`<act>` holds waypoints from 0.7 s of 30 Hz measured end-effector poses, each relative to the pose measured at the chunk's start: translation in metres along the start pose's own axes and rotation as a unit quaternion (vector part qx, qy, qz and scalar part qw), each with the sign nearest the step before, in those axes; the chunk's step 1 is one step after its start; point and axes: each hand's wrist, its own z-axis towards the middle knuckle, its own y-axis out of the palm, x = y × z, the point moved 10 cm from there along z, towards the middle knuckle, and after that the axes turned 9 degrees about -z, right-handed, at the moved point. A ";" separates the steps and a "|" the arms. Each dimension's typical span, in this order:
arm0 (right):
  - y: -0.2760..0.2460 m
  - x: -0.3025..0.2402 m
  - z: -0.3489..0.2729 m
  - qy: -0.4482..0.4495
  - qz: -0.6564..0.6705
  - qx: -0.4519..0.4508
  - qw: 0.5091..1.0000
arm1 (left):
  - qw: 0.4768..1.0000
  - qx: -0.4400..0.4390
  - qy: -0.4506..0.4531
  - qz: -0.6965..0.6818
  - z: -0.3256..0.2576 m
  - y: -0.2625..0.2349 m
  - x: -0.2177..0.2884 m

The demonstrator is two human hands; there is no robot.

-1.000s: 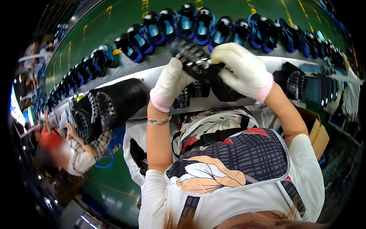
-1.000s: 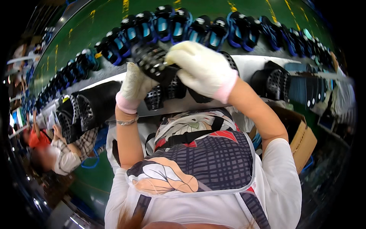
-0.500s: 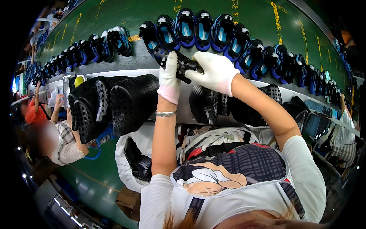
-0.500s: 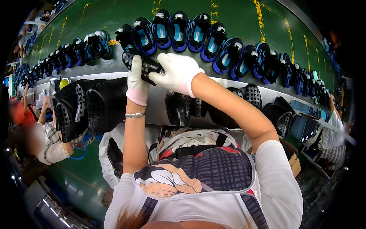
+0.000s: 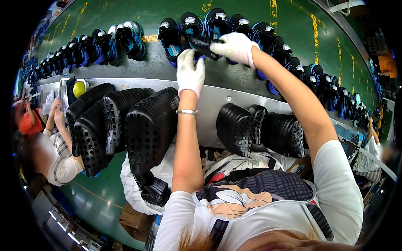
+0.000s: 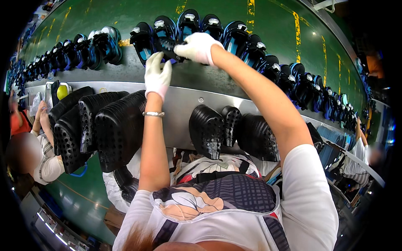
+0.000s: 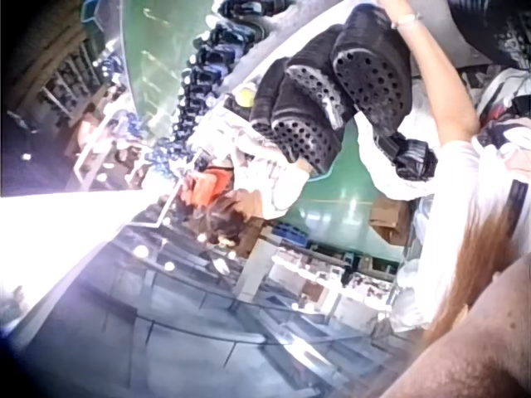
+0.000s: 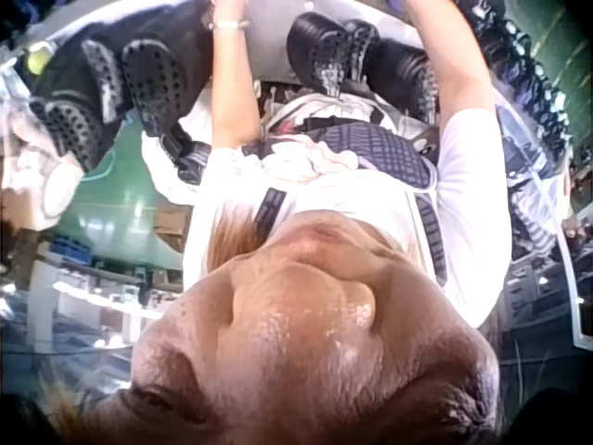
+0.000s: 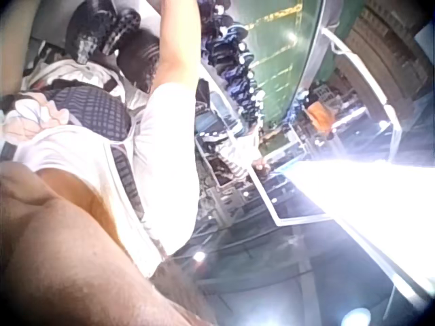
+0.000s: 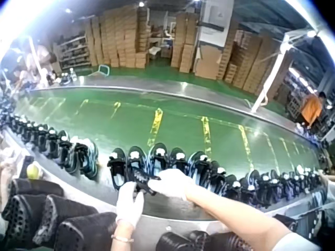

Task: The person picks up shoes from a rack, checks the soles and sides by hand, and places them onto a conveyor belt.

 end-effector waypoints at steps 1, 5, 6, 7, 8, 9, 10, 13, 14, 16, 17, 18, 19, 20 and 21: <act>0.004 0.004 0.010 0.024 0.024 -0.029 0.999 | 0.996 -0.001 0.072 0.057 0.006 0.006 -0.002; -0.003 -0.003 0.045 0.044 -0.043 -0.042 0.997 | 0.983 -0.027 0.111 0.140 0.024 0.023 -0.002; -0.012 -0.024 0.043 0.041 -0.077 -0.003 0.996 | 0.981 -0.036 0.098 0.166 0.031 0.024 -0.010; -0.005 -0.034 0.052 0.042 -0.112 -0.015 0.993 | 0.977 -0.045 0.085 0.191 0.034 0.023 -0.018; -0.001 -0.037 0.060 0.049 -0.147 -0.025 0.988 | 0.978 -0.043 0.075 0.189 0.036 0.025 -0.017; 0.000 -0.043 0.062 0.047 -0.168 -0.019 0.984 | 0.979 -0.041 0.065 0.187 0.038 0.027 -0.015; 0.010 -0.045 0.069 0.035 -0.208 -0.018 0.977 | 0.980 -0.039 0.055 0.185 0.038 0.029 -0.014; 0.029 -0.043 0.090 0.017 -0.238 0.036 0.971 | 0.986 -0.029 -0.012 0.165 0.043 0.031 -0.027; 0.036 -0.048 0.093 0.007 -0.244 0.034 0.969 | 0.985 -0.030 -0.077 0.152 0.045 0.028 -0.040; 0.045 -0.051 0.107 0.002 -0.273 0.030 0.961 | 0.969 -0.076 -0.160 0.171 0.051 0.035 -0.057; 0.042 -0.056 0.107 0.009 -0.282 -0.004 0.959 | 0.958 -0.097 -0.202 0.176 0.053 0.037 -0.064; 0.045 -0.058 0.112 0.013 -0.284 -0.020 0.958 | 0.950 -0.114 -0.213 0.199 0.055 0.039 -0.068; 0.048 -0.064 0.114 0.007 -0.297 -0.012 0.955 | 0.940 -0.132 -0.224 0.221 0.055 0.039 -0.072; 0.049 -0.068 0.115 0.002 -0.307 -0.002 0.952 | 0.929 -0.151 -0.232 0.244 0.056 0.041 -0.076; 0.048 -0.070 0.116 -0.003 -0.324 0.002 0.946 | 0.922 -0.173 -0.211 0.274 0.059 0.044 -0.075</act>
